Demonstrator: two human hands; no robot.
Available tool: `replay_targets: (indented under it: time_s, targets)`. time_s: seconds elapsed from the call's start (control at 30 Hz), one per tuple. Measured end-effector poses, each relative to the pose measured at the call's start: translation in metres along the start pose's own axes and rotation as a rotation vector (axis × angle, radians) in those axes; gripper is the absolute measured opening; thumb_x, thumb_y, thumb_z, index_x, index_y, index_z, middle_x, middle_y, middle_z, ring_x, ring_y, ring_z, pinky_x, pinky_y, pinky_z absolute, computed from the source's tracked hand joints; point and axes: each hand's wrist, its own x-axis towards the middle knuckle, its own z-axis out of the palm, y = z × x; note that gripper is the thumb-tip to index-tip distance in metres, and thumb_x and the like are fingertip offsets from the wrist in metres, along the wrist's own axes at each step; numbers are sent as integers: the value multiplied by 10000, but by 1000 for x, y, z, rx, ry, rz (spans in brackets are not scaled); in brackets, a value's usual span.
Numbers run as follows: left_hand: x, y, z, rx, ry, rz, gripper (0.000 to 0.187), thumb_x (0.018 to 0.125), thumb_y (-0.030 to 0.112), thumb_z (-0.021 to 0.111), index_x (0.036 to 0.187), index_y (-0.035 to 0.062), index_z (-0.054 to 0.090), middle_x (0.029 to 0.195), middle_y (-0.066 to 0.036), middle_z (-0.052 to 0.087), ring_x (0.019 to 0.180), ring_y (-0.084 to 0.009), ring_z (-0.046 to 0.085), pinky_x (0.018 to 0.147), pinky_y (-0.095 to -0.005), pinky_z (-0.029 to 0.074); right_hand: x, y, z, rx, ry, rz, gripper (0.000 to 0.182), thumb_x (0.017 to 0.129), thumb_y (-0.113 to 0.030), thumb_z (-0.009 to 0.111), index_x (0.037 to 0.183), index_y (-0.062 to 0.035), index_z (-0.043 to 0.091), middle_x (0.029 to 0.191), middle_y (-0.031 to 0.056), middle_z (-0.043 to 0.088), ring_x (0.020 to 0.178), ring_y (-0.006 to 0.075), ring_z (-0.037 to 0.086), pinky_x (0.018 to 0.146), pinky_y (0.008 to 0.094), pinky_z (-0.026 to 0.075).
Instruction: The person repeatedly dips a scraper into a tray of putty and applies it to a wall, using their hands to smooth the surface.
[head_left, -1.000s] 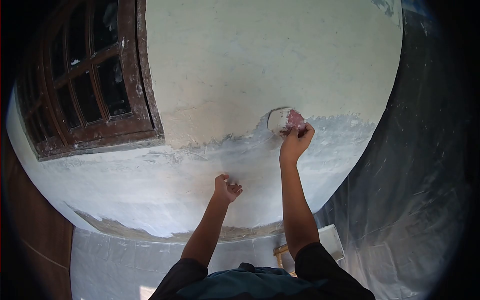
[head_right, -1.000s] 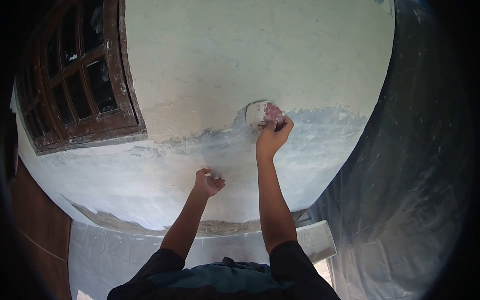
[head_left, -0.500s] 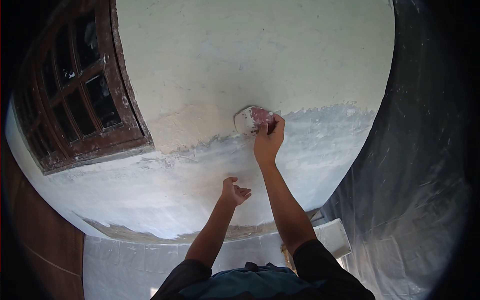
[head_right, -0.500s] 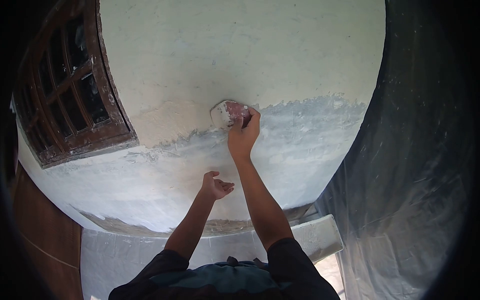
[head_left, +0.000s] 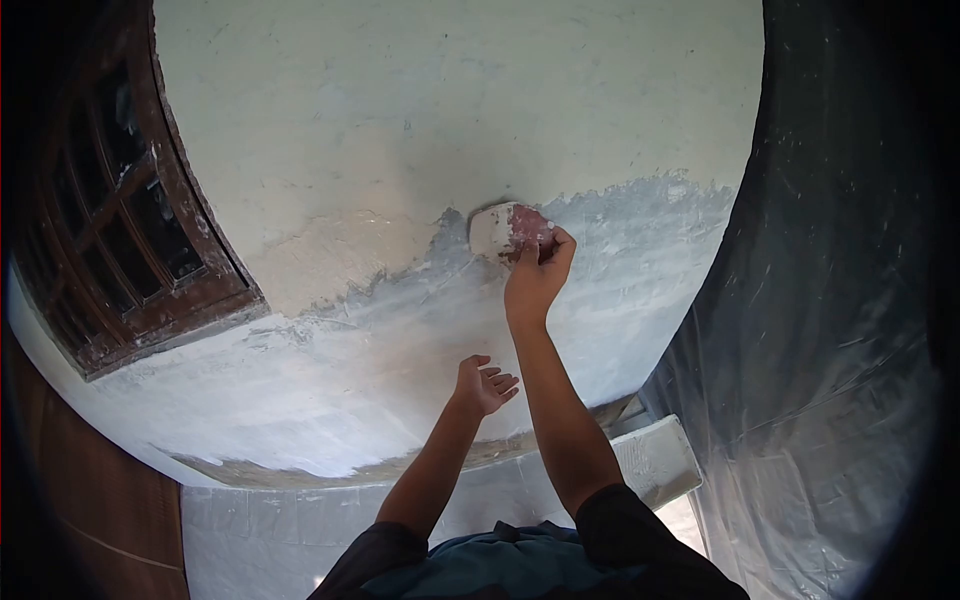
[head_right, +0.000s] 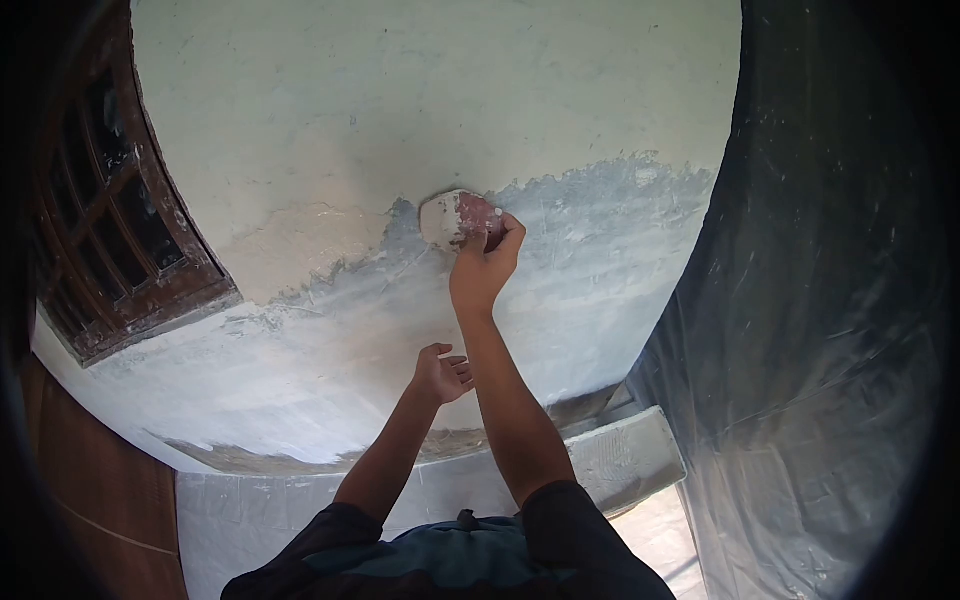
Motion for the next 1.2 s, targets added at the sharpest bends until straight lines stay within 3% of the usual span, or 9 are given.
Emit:
replay_targets:
  time_s: [0.07, 0.2, 0.4, 0.53, 0.73, 0.9, 0.93, 1.07, 1.2]
  targets:
    - [2, -13, 7, 52, 26, -6, 774, 833, 279, 426, 1441, -40, 69, 1490, -243, 147, 1340, -365, 281, 1099, -455, 213, 3, -6, -30, 9, 4, 41, 202, 870, 60, 464, 1064, 9, 445, 923, 57, 492, 775, 97, 489, 716, 243, 437]
    - [17, -44, 21, 129, 69, -77, 702, 836, 274, 419, 1423, -28, 181, 1455, -213, 262, 1319, -357, 317, 1084, -458, 238, 8, 25, -100, 47, 27, 44, 205, 897, 55, 448, 1092, 5, 410, 946, 69, 494, 804, 99, 498, 742, 242, 444]
    - [57, -107, 31, 251, 63, -241, 485, 830, 235, 417, 1255, 2, 423, 1237, -118, 546, 1182, -312, 470, 995, -418, 341, 3, 58, -213, -80, 171, 185, 211, 906, 49, 445, 1111, 17, 407, 999, 99, 520, 871, 119, 530, 776, 251, 450]
    - [91, -150, 30, 309, 52, -321, 392, 797, 214, 460, 1138, 25, 503, 1178, -89, 579, 1141, -277, 501, 948, -391, 375, 1, 66, -284, -192, 288, 314, 194, 903, 30, 471, 1097, 38, 459, 1001, 109, 573, 903, 136, 564, 802, 275, 459]
    - [134, -211, 11, 423, 154, -430, 329, 826, 220, 430, 1104, 66, 517, 1153, -46, 586, 1088, -247, 525, 931, -375, 373, -27, 94, -418, -556, 371, 472, 229, 882, -19, 522, 1091, 75, 523, 930, 112, 626, 808, 136, 590, 711, 272, 473]
    - [163, -250, -9, 465, 241, -502, 309, 840, 222, 432, 1095, 75, 526, 1144, -40, 591, 1095, -236, 519, 945, -374, 363, -40, 82, -505, -1029, 448, 568, 200, 815, -43, 580, 1008, 8, 592, 802, 136, 647, 711, 199, 631, 666, 315, 464]
    - [168, -256, -12, 477, 247, -511, 302, 846, 225, 433, 1093, 79, 528, 1144, -39, 591, 1101, -233, 515, 954, -373, 356, -46, 90, -524, -1070, 468, 478, 203, 804, -44, 565, 999, 2, 596, 836, 151, 658, 747, 276, 652, 682, 348, 476]
    - [182, -283, -27, 517, 278, -564, 292, 861, 230, 432, 1096, 86, 531, 1143, -36, 594, 1118, -232, 503, 978, -371, 337, -64, 117, -591, -1300, 411, 439, 300, 770, -61, 531, 1057, -33, 613, 928, 200, 654, 878, 389, 625, 758, 433, 491]
    - [191, -310, -43, 569, 312, -627, 293, 867, 221, 441, 1104, 77, 534, 1117, -27, 593, 1121, -220, 499, 979, -357, 343, -73, 135, -621, -1384, 438, 511, 320, 773, -53, 511, 1075, -50, 614, 946, 204, 652, 881, 389, 625, 766, 456, 494]
